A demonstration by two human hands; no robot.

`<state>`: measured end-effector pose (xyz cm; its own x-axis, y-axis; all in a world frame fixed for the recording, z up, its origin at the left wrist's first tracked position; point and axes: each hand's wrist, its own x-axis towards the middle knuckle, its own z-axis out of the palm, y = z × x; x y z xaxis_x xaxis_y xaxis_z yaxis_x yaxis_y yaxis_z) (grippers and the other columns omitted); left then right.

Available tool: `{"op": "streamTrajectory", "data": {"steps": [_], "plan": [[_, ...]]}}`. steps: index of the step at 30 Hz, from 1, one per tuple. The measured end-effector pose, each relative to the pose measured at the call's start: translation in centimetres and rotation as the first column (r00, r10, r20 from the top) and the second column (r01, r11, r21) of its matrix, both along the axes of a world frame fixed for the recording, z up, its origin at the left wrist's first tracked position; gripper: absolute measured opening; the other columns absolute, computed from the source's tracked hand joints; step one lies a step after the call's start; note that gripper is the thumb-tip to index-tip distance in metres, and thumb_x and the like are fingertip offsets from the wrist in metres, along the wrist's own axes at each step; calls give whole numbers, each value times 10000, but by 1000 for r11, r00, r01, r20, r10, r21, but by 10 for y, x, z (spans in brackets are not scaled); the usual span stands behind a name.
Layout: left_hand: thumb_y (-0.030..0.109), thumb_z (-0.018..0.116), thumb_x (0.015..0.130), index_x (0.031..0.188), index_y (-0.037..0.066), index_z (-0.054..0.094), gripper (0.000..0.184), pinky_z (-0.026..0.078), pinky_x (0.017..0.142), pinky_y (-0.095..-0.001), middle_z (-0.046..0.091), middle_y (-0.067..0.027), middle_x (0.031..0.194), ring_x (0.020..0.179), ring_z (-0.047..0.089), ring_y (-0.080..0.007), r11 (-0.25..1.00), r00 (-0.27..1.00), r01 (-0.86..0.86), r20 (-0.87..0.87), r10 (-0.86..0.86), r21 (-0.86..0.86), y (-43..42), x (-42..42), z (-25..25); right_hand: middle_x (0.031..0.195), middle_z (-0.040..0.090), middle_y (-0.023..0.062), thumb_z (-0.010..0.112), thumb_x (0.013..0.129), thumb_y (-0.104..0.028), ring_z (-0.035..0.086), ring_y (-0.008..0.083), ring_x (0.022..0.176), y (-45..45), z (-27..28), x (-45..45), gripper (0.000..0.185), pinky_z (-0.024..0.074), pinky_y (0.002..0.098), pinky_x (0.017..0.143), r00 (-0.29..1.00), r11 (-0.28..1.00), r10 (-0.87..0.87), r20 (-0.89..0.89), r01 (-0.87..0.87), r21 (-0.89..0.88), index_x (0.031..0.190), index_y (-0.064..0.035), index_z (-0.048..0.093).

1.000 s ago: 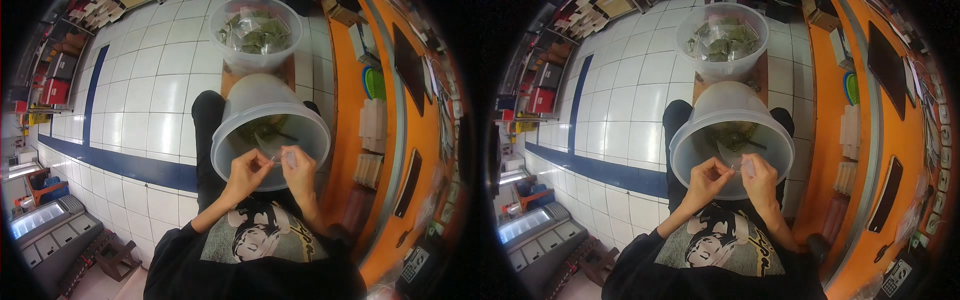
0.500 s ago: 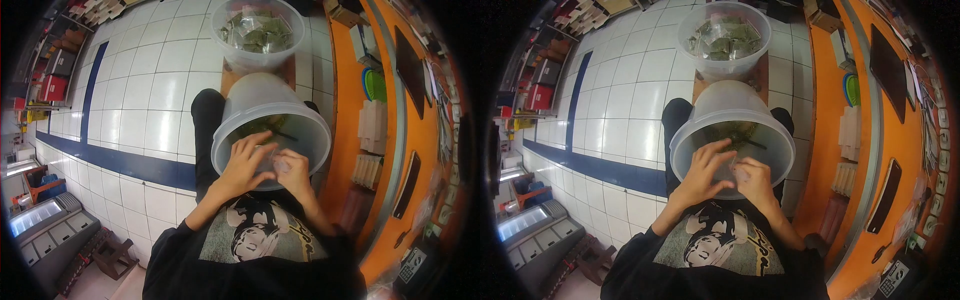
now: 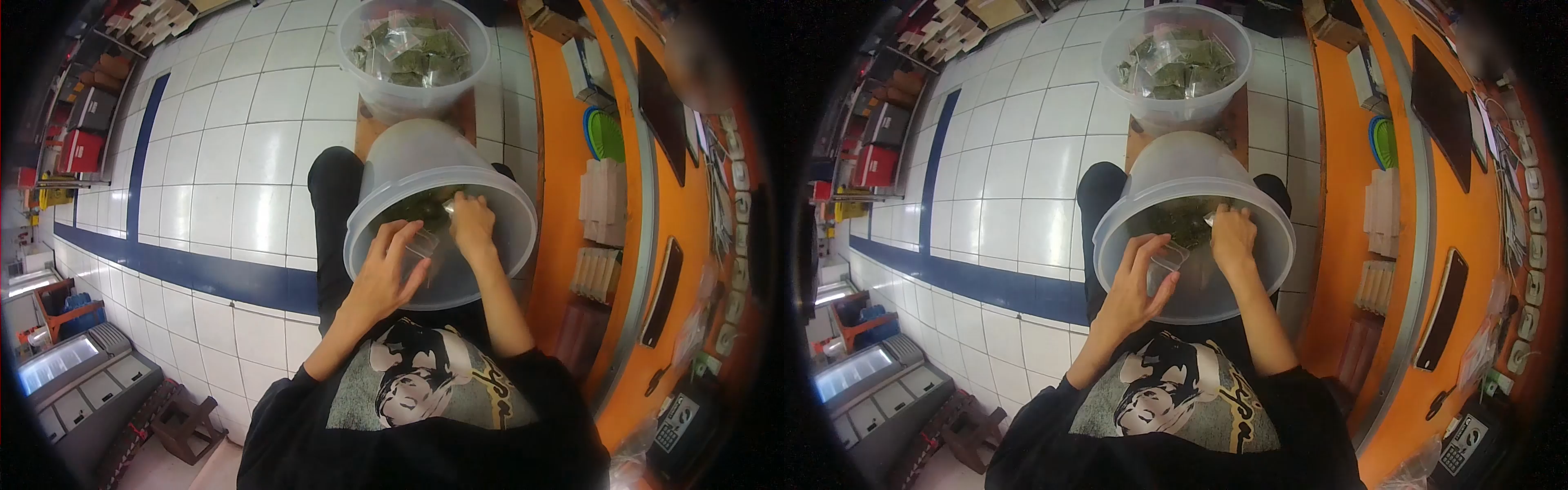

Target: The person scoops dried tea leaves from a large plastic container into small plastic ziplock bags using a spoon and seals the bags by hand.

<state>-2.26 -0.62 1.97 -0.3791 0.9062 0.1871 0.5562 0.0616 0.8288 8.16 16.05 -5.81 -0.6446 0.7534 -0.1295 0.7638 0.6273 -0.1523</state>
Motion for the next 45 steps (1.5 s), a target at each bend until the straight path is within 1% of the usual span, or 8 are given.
{"op": "streamTrajectory", "data": {"steps": [7, 10, 14, 17, 19, 33, 39, 45], "plan": [[135, 630, 826, 1192, 3, 463, 423, 444, 902, -385, 499, -185, 1171, 1068, 537, -343, 994, 989, 110, 97, -109, -3, -9, -5, -1, 895, 656, 198, 672, 708, -29, 644, 366, 879, 16, 14, -7, 138, 514, 465, 739, 965, 974, -59, 257, 113, -199, 845, -30, 660], [159, 632, 828, 1151, -11, 486, 393, 440, 909, -385, 505, -182, 1165, 1076, 533, -347, 981, 972, 194, 134, -195, 16, -11, -5, -4, 914, 650, 216, 606, 734, 27, 643, 399, 809, 27, 18, -5, 141, 513, 467, 698, 980, 986, -33, -195, 63, 151, 850, -30, 662], [171, 656, 818, 1084, -28, 518, 360, 447, 899, -377, 508, -173, 1161, 1077, 535, -336, 959, 954, 278, 101, -282, 52, -11, -2, -5, 919, 645, 234, 568, 752, 48, 640, 410, 807, 34, 0, -16, 140, 513, 476, 702, 932, 985, -144, -332, 166, 38, 850, -2, 655], [178, 682, 805, 1083, -26, 521, 381, 459, 880, -367, 512, -159, 1162, 1055, 551, -317, 946, 933, 314, 158, -324, 86, -14, -1, -7, 917, 639, 261, 582, 741, 50, 636, 413, 863, 32, -9, -18, 126, 512, 482, 738, 997, 983, 39, -69, -26, 180, 848, 29, 646], [160, 691, 785, 1051, -20, 512, 368, 458, 879, -371, 514, -167, 1129, 1035, 550, -331, 947, 928, 307, 189, -321, 99, -15, 1, -7, 981, 644, 238, 625, 778, -35, 635, 401, 916, 23, 4, -21, 172, 507, 463, 803, 977, 992, 19, 212, 8, -125, 934, 29, 652], [155, 711, 786, 1072, 12, 524, 371, 494, 837, -352, 519, -129, 1174, 1021, 586, -297, 938, 918, 336, 194, -347, 88, -11, 8, -11, 920, 671, 212, 777, 637, -68, 651, 384, 910, 17, -14, -21, 263, 525, 447, 796, 980, 961, -99, 170, 139, -240, 873, 1, 683], [134, 703, 793, 1108, 10, 508, 390, 489, 860, -361, 529, -162, 1201, 1014, 590, -312, 965, 952, 260, 158, -262, 35, -10, 9, -13, 892, 680, 192, 670, 696, -58, 649, 378, 891, 22, -17, -21, 162, 513, 438, 803, 978, 935, -144, 151, 185, -302, 855, -61, 701], [66, 684, 799, 1180, -15, 446, 456, 450, 931, -378, 522, -185, 1218, 1072, 572, -316, 992, 982, -120, 151, 111, 47, -7, 10, -19, 840, 687, 135, 671, 696, -46, 655, 324, 828, 35, -16, -2, 116, 500, 402, 756, 978, 911, -168, -123, 106, -400, 809, -65, 688]]}}
